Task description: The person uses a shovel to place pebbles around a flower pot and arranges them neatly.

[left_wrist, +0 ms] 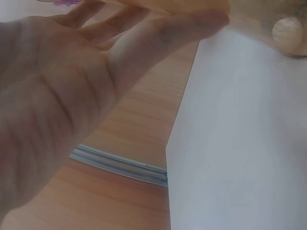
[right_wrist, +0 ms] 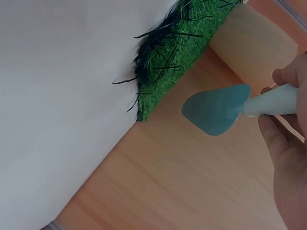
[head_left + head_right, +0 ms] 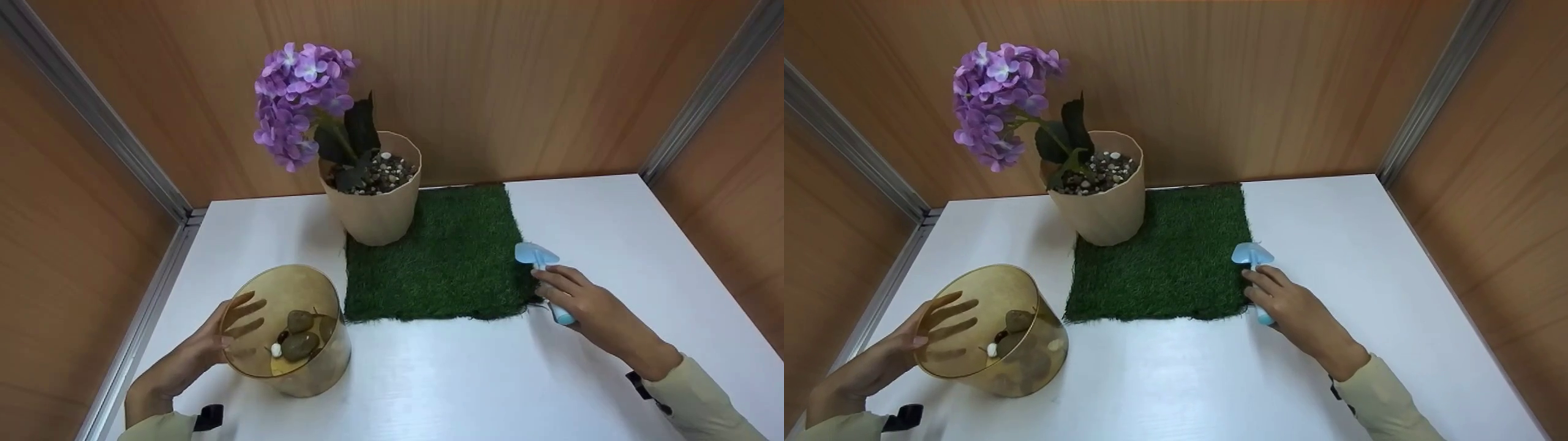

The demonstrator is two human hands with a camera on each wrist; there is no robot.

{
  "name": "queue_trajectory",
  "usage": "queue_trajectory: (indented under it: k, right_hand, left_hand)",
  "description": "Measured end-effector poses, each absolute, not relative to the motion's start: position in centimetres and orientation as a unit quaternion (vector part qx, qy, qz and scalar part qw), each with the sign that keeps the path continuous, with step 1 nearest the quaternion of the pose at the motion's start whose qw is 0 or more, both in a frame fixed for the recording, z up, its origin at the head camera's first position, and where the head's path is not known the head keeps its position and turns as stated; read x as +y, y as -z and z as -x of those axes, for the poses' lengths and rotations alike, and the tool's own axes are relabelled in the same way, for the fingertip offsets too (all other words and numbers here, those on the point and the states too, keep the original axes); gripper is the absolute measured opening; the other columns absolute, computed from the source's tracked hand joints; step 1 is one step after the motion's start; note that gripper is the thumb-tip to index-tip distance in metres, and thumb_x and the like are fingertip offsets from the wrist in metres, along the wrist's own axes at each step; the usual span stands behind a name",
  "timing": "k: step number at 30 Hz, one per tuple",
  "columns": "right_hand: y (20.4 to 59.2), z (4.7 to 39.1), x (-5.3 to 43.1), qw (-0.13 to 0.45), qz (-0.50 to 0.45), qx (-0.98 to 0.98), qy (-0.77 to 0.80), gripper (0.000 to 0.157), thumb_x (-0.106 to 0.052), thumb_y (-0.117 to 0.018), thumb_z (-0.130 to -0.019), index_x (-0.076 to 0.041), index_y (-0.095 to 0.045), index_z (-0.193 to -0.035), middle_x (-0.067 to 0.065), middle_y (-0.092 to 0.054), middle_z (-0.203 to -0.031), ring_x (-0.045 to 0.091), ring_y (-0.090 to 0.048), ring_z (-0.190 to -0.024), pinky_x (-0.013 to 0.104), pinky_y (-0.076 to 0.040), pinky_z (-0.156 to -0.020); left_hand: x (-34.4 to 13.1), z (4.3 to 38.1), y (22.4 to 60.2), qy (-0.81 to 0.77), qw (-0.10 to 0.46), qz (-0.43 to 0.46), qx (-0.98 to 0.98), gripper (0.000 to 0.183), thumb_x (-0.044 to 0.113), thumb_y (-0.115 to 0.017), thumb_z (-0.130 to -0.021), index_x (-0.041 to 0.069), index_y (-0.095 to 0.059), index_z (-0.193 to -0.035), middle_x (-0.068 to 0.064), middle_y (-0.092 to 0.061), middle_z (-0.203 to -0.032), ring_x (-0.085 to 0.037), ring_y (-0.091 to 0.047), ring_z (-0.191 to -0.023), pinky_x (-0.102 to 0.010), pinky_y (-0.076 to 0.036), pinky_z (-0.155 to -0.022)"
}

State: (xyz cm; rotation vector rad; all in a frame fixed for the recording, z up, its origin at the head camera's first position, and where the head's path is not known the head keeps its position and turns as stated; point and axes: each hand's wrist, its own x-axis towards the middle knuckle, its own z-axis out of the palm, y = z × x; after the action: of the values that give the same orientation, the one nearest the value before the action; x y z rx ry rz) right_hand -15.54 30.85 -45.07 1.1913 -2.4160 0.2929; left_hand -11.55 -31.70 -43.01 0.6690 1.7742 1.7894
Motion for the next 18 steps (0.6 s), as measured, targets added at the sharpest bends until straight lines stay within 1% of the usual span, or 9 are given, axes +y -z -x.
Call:
queue_trajectory:
  k: [8,16,18]
  right_hand:
    - [44.6,15.1,30.3,0.214,-0.440,-0.864,-0.117,0.068,0.015,-0.085,-0.046,-0.006,-0.064,-0.107,0.009,-0.052,-0.130,0.030,-0.046,-0.119,0.035,-0.052,-0.073]
    - [44.1,14.8,29.7,0.203,-0.445,-0.864,-0.119,0.066,0.011,-0.085,-0.051,-0.010,-0.064,-0.109,0.006,-0.051,-0.131,0.028,-0.045,-0.119,0.036,-0.052,-0.075]
    - [44.0,14.8,29.5,0.200,-0.448,-0.863,-0.118,0.067,0.011,-0.085,-0.050,-0.010,-0.064,-0.110,0.006,-0.051,-0.132,0.028,-0.045,-0.120,0.036,-0.052,-0.076]
  left_hand:
    - [-31.2,11.5,43.0,-0.655,0.280,-0.251,0.655,0.064,0.001,-0.027,-0.093,0.013,0.003,-0.149,-0.019,0.004,-0.151,-0.046,-0.003,-0.134,-0.064,-0.028,-0.093]
    - [-30.8,11.3,43.1,-0.655,0.291,-0.270,0.643,0.064,-0.005,-0.026,-0.095,0.014,0.003,-0.149,-0.019,0.003,-0.152,-0.046,-0.006,-0.134,-0.064,-0.029,-0.091]
    - [-30.7,11.2,43.2,-0.650,0.289,-0.277,0.646,0.065,-0.006,-0.026,-0.095,0.014,0.003,-0.149,-0.019,0.002,-0.152,-0.047,-0.006,-0.134,-0.065,-0.030,-0.090]
